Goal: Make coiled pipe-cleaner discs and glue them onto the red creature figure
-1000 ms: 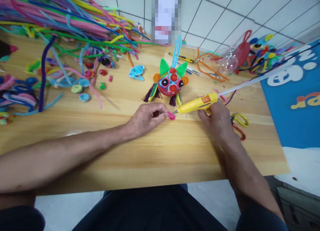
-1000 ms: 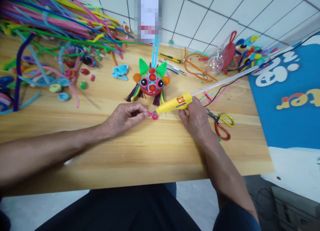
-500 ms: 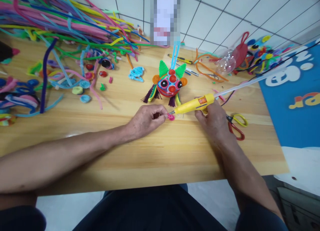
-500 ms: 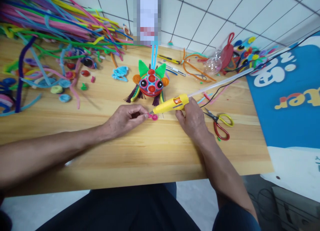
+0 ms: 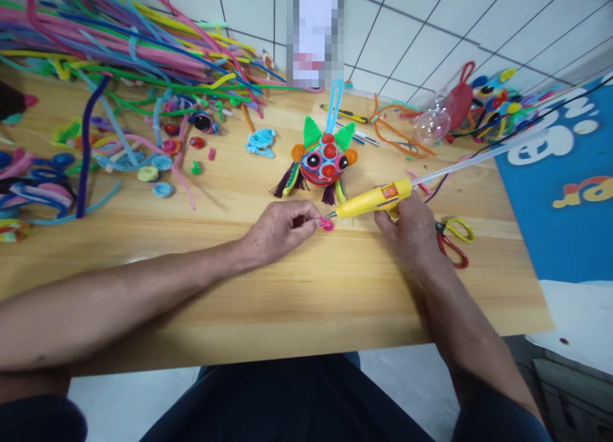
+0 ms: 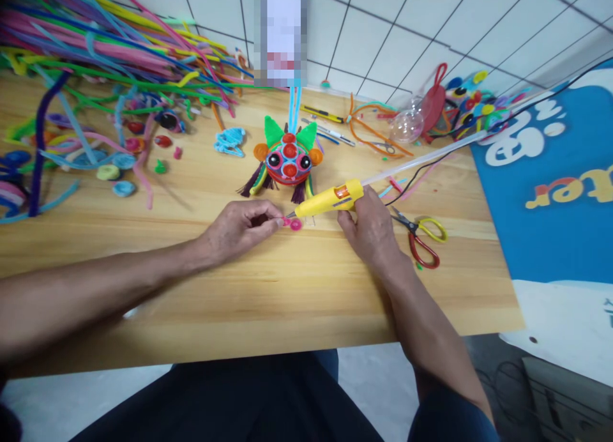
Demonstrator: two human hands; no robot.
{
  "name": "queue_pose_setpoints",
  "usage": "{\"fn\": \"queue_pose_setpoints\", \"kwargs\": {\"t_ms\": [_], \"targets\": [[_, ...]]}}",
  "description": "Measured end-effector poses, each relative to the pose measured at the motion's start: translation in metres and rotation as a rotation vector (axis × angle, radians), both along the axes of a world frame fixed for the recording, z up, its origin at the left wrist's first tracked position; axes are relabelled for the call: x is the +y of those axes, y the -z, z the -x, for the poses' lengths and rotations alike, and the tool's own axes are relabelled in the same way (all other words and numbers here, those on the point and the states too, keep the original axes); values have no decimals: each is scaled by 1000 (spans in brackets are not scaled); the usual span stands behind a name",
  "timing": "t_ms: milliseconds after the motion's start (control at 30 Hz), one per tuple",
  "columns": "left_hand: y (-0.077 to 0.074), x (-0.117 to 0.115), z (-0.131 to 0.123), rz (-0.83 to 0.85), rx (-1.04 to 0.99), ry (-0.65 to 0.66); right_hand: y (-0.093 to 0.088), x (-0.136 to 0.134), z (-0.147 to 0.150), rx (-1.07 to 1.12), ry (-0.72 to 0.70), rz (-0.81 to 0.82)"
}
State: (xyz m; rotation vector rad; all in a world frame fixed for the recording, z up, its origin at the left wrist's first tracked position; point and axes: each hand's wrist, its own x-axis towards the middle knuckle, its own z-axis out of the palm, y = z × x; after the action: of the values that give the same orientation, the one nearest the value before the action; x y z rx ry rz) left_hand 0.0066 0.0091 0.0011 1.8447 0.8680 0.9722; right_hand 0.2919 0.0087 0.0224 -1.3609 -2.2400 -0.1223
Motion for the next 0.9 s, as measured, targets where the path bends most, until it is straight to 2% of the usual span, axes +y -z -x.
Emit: {"fn": "queue_pose_setpoints", "kwargs": {"t_ms": [133, 400, 800, 900], "targets": [[0, 0, 0, 18, 2, 4, 0, 0, 2, -7, 7, -23], [-5, 1, 1, 130, -53, -2, 2, 1, -2, 16, 107, 48], [-3, 3, 1, 191, -116, -23, 6, 2, -4, 48, 90, 33], [-1, 4, 2, 189, -115, -33, 0, 5, -8, 123, 169, 50]]}}
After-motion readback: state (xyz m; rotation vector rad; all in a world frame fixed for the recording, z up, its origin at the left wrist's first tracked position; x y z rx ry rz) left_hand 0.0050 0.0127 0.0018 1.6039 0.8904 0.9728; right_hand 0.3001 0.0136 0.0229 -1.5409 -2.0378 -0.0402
